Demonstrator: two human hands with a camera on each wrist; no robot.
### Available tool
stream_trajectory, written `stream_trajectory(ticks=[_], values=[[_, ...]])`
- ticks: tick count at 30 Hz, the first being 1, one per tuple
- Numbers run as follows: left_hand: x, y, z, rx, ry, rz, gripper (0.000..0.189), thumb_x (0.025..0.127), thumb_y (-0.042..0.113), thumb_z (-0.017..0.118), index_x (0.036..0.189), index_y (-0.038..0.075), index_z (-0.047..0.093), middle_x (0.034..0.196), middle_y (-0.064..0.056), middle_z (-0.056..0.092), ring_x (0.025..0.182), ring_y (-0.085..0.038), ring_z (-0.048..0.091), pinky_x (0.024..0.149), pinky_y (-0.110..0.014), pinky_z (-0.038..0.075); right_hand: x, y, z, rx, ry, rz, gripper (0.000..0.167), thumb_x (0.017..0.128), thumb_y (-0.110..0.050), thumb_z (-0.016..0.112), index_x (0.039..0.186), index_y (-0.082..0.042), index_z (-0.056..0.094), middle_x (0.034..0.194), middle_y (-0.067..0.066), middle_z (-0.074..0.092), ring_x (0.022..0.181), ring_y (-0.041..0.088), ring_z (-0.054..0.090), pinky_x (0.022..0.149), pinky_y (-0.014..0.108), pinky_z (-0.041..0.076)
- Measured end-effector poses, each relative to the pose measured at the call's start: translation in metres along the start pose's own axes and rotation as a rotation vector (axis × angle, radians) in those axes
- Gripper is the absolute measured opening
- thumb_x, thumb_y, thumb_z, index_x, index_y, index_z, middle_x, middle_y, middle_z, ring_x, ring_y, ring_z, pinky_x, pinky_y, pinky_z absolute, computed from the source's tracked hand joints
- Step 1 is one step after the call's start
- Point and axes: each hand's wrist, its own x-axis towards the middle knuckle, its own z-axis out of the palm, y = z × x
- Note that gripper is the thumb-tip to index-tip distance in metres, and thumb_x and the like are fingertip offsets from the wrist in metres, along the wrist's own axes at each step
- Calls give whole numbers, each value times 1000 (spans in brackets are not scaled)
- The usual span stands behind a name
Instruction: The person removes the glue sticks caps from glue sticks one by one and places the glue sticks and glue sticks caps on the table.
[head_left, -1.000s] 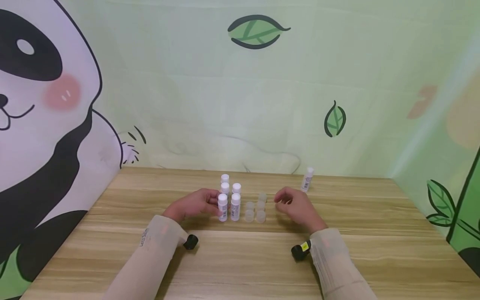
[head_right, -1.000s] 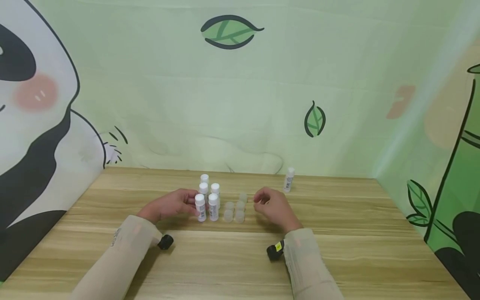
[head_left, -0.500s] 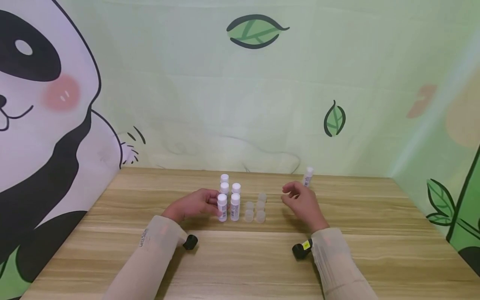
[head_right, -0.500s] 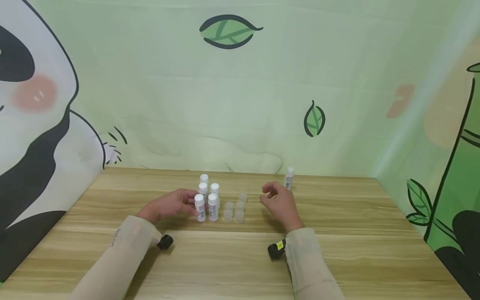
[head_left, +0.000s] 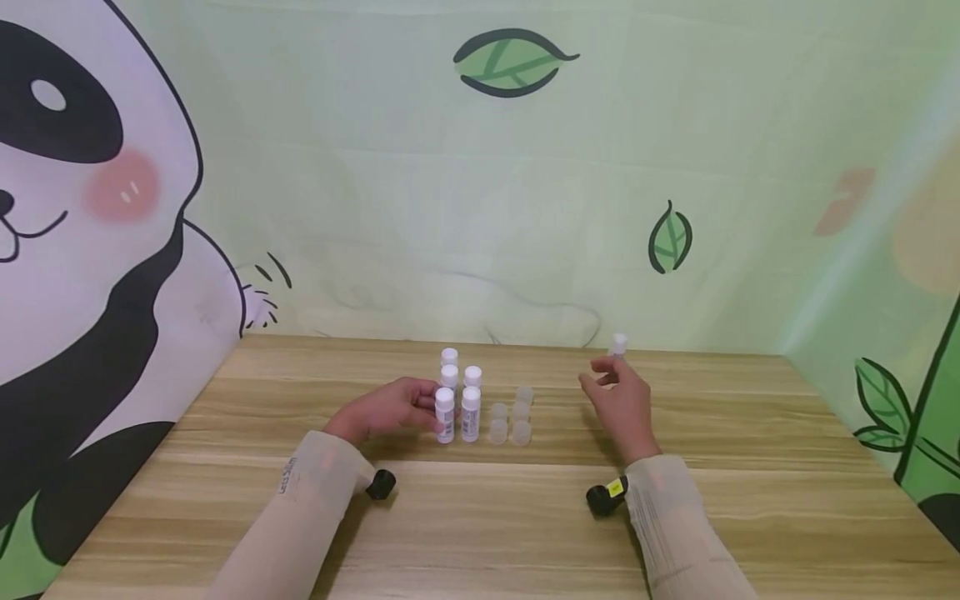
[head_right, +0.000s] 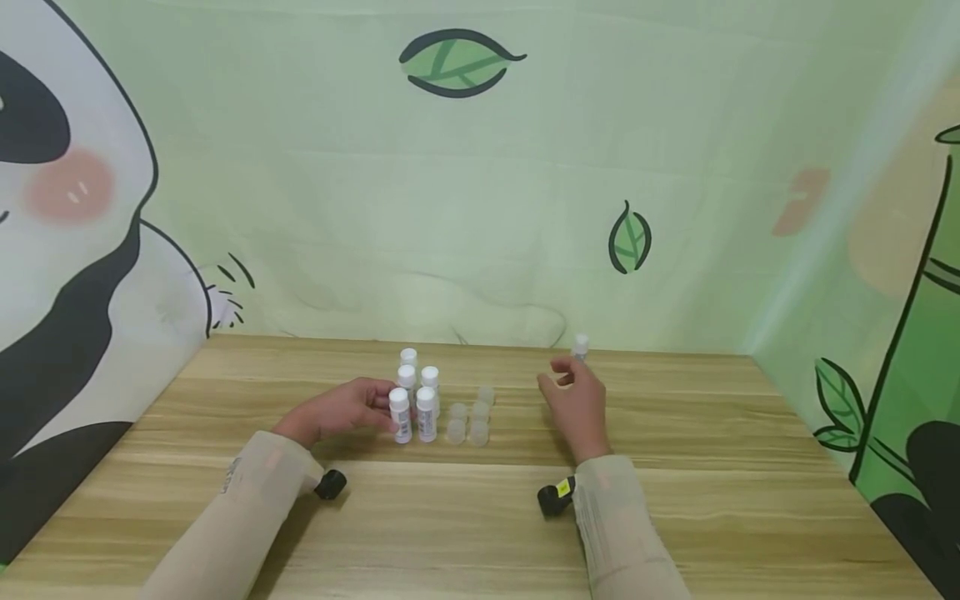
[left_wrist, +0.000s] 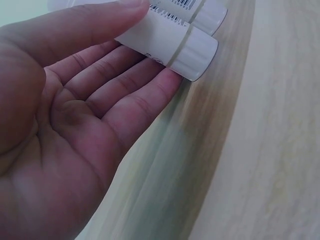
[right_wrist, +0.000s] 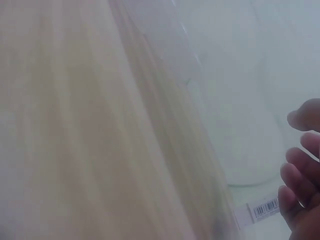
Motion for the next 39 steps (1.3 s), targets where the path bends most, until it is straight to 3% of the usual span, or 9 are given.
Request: stream_trajectory(ticks=[24, 39], values=[[0, 0, -1, 11, -23, 18, 42, 86, 11, 72, 124, 1, 59, 118, -13, 69, 104, -14, 66, 101, -37, 48, 12, 13, -6, 16, 142, 96, 36, 88, -28, 68, 117, -6, 63, 108, 13, 66, 94, 25, 59, 72, 30, 45], [-2, 1, -1, 4, -29, 7, 42, 86, 11, 72, 125, 2, 59, 121, -12, 69, 107, -16, 66, 104, -41, 46, 24, 21, -6, 24, 269, 63, 35, 87, -26, 67, 115, -5, 63, 117, 10, 65, 95, 25, 56, 74, 31, 41]])
